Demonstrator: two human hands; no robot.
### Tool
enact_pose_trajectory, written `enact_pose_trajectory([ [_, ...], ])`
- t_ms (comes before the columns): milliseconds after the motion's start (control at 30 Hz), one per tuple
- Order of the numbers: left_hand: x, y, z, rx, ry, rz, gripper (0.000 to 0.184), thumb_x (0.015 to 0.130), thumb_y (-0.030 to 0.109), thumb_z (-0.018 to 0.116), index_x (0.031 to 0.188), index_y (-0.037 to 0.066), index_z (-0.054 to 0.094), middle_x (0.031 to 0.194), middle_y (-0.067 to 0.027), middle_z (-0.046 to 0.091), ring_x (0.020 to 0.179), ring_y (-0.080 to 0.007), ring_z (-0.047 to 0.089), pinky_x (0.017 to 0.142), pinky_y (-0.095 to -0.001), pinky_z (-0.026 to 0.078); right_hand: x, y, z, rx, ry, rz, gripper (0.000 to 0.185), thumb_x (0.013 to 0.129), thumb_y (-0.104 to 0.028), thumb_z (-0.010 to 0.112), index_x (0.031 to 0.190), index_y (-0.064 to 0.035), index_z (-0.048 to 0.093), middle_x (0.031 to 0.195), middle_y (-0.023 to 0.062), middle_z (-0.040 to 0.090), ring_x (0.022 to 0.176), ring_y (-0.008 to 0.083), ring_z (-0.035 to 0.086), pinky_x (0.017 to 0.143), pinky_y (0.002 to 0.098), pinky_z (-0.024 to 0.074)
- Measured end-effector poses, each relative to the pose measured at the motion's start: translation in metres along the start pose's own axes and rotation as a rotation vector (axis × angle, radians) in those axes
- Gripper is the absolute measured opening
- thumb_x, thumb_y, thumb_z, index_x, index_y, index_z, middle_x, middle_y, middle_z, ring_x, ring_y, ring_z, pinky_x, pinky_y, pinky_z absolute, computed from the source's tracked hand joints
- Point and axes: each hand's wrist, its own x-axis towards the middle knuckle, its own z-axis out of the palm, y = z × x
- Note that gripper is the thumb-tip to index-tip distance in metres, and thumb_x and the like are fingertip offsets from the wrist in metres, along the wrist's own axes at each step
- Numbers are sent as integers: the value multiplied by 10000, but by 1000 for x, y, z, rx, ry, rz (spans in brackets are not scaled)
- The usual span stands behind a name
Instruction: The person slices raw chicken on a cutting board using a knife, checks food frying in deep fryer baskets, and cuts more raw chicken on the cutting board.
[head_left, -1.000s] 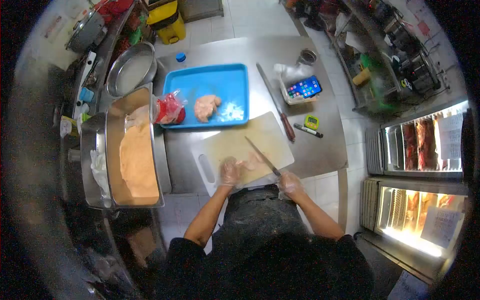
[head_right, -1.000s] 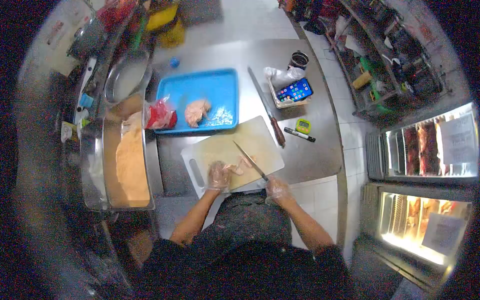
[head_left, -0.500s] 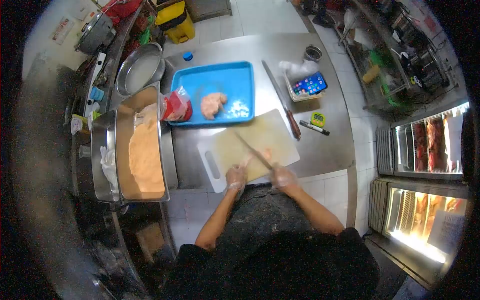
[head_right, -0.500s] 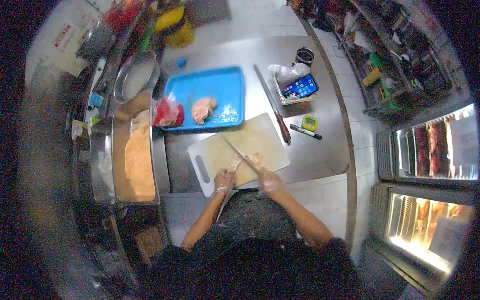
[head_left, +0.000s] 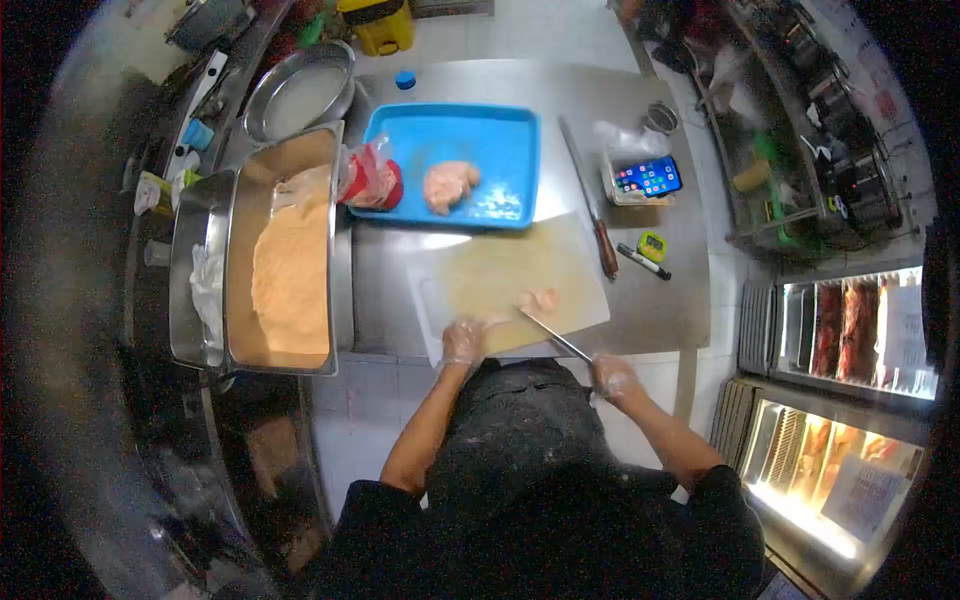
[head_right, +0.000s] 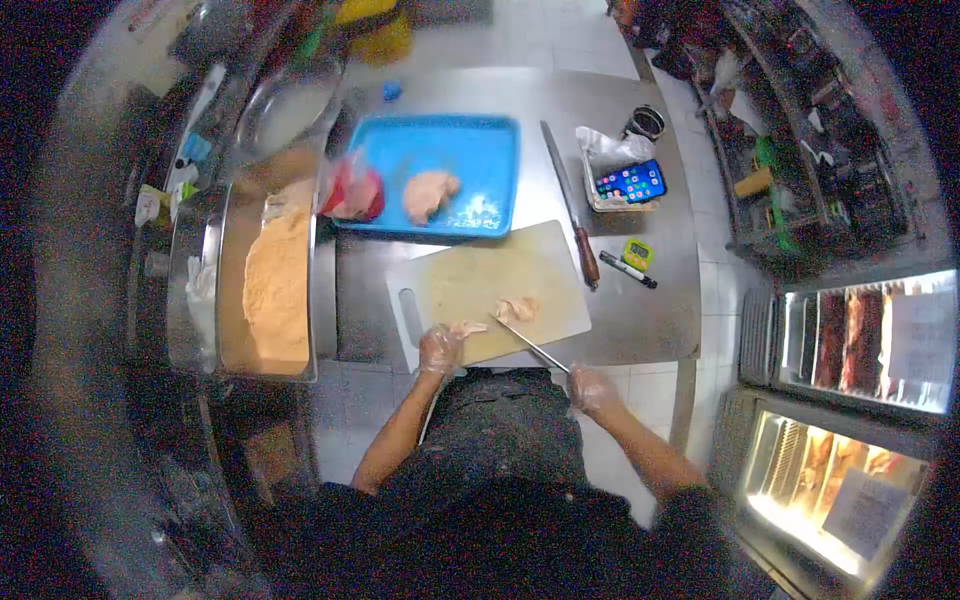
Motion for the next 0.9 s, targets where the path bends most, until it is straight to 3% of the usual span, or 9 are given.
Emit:
enact_pose_trajectory([
  [67, -3, -5, 0, 36, 21, 79, 306, 878, 320, 510, 876, 43, 640, 849, -182, 612, 776, -362, 606, 651, -445, 495, 7, -17, -12, 80, 146, -101, 83, 789, -93, 526, 745, -25, 544, 726, 172, 579, 722, 345, 591, 605, 420, 475],
  [133, 0, -10, 10, 8, 84, 77, 278, 866, 302, 533, 855, 49, 646, 841, -188, 607, 775, -366, 604, 655, -451, 498, 33, -39, -6, 314, 255, -354, 208, 828, -105, 488, 987, 22, 526, 793, 159, 589, 680, 354, 583, 601, 469, 476],
  [200, -10, 11, -18, -46, 143, 24, 248, 853, 275, 546, 858, 49, 645, 829, -184, 610, 772, -367, 605, 661, -457, 498, 63, -75, 14, 331, 532, -442, 240, 824, -82, 480, 1038, 16, 527, 778, 152, 575, 702, 332, 573, 646, 433, 488],
  [300, -14, -7, -3, -210, 246, 8, 217, 832, 253, 564, 855, 54, 647, 824, -177, 614, 767, -366, 606, 667, -456, 498, 93, -121, 25, 20, 296, -279, 250, 849, -97, 444, 1065, 7, 516, 794, 158, 586, 761, 322, 589, 685, 404, 498],
  [467, -7, -9, -14, -206, 170, -24, 186, 776, 200, 604, 851, 34, 639, 813, -195, 631, 744, -382, 609, 678, -456, 487, 58, -80, 91, -254, 518, -204, 186, 905, -120, 400, 956, 5, 529, 625, 117, 509, 582, 268, 539, 529, 389, 474],
  [567, -1, -25, -1, -233, 283, -9, 181, 777, 192, 602, 856, 34, 642, 802, -195, 631, 728, -376, 611, 677, -454, 488, 10, -81, 31, 328, 81, 94, 168, 895, -124, 412, 938, 5, 511, 579, 146, 503, 599, 301, 556, 524, 422, 471],
  [667, -3, -41, 0, -263, 237, -19, 206, 757, 209, 643, 833, 18, 648, 785, -204, 637, 736, -369, 621, 665, -439, 498, -10, -61, 20, 84, -66, 50, 228, 921, -189, 353, 910, -21, 507, 829, 201, 600, 754, 377, 592, 669, 477, 471],
  [800, -6, -56, -4, -448, 75, -24, 175, 748, 186, 656, 798, 19, 652, 805, -216, 639, 748, -384, 619, 666, -425, 501, 1, -75, 11, 179, 121, 46, 171, 877, -154, 429, 870, -10, 521, 785, 210, 580, 734, 384, 583, 649, 484, 458],
  [900, -8, -40, -24, -341, 56, -15, 305, 782, 330, 662, 882, 43, 680, 780, -175, 659, 691, -322, 643, 625, -377, 491, 27, -83, 25, 188, 361, -15, 154, 842, -130, 495, 828, 21, 519, 750, 223, 560, 681, 396, 566, 612, 484, 450],
])
